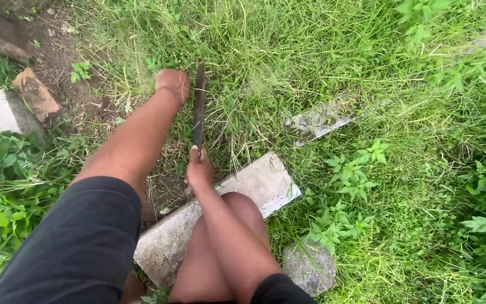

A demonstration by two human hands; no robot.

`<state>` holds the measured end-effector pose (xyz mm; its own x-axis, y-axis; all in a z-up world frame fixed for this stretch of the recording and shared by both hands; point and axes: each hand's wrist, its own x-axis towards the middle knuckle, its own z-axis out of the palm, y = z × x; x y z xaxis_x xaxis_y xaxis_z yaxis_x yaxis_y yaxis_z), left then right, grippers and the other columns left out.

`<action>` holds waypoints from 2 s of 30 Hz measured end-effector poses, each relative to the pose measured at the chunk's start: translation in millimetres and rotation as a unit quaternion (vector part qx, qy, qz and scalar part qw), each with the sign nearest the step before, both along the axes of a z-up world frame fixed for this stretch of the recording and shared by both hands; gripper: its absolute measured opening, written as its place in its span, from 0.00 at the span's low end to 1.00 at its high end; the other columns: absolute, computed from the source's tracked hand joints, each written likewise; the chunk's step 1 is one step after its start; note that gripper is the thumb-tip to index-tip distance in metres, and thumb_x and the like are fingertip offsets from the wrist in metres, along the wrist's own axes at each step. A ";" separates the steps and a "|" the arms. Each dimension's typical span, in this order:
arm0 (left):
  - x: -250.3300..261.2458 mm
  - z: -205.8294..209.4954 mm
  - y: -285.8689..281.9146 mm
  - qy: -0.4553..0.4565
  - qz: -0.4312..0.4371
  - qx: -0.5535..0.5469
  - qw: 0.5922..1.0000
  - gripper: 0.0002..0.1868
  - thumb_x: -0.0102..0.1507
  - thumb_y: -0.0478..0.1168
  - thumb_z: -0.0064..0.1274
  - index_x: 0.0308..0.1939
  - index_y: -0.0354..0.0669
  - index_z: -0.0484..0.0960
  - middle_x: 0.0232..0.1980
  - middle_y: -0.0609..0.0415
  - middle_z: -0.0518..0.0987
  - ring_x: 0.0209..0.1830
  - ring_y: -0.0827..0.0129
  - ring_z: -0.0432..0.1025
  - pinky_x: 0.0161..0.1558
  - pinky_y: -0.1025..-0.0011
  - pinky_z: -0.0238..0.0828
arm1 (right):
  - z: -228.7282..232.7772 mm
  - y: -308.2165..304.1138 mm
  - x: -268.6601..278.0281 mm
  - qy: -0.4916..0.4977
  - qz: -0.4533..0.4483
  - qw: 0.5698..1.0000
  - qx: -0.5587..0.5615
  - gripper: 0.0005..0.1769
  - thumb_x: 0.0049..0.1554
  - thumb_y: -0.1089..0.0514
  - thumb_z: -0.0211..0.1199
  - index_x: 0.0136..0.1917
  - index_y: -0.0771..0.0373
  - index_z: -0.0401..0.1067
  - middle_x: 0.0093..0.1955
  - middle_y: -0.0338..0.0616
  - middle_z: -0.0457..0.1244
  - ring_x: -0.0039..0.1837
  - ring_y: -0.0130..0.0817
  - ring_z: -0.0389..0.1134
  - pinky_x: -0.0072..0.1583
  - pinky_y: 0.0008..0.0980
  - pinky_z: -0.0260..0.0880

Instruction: Cutting grass and weeds manually using a machete while crouching on the ground.

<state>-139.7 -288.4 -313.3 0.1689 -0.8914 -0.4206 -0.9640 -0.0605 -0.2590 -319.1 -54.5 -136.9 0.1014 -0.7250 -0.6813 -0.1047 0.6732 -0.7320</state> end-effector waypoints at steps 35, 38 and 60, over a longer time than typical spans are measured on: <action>-22.5 157.5 73.5 0.049 -0.004 0.018 0.999 0.21 0.71 0.37 0.37 0.48 0.30 0.88 0.45 0.35 0.85 0.50 0.48 0.81 0.50 0.53 0.80 | -41.2 -20.8 52.2 -0.114 0.003 0.991 0.065 0.31 0.69 0.45 0.45 0.75 0.66 0.49 0.33 0.36 0.55 0.28 0.20 0.57 0.28 0.22 0.69; -21.0 144.2 74.9 0.063 0.007 0.014 0.998 0.20 0.72 0.37 0.38 0.48 0.31 0.88 0.46 0.35 0.85 0.51 0.48 0.80 0.51 0.53 0.80 | -43.3 -26.2 46.1 -0.123 0.012 0.989 0.075 0.30 0.69 0.47 0.45 0.75 0.67 0.49 0.33 0.36 0.54 0.28 0.20 0.57 0.28 0.22 0.70; -0.7 180.1 185.7 0.162 0.272 -0.186 0.930 0.21 0.76 0.47 0.33 0.50 0.33 0.76 0.41 0.36 0.80 0.45 0.43 0.80 0.43 0.43 0.79 | -31.0 -69.9 -8.1 -0.004 -0.082 0.979 -0.185 0.17 0.68 0.56 0.46 0.65 0.68 0.62 0.33 0.32 0.54 0.28 0.17 0.54 0.29 0.15 0.58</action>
<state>-140.4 -102.7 -133.2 0.5558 -0.8050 -0.2076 -0.7884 -0.5896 0.1755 -327.1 -124.4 -167.9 -0.0319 -0.9293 -0.3681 -0.0107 0.3686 -0.9295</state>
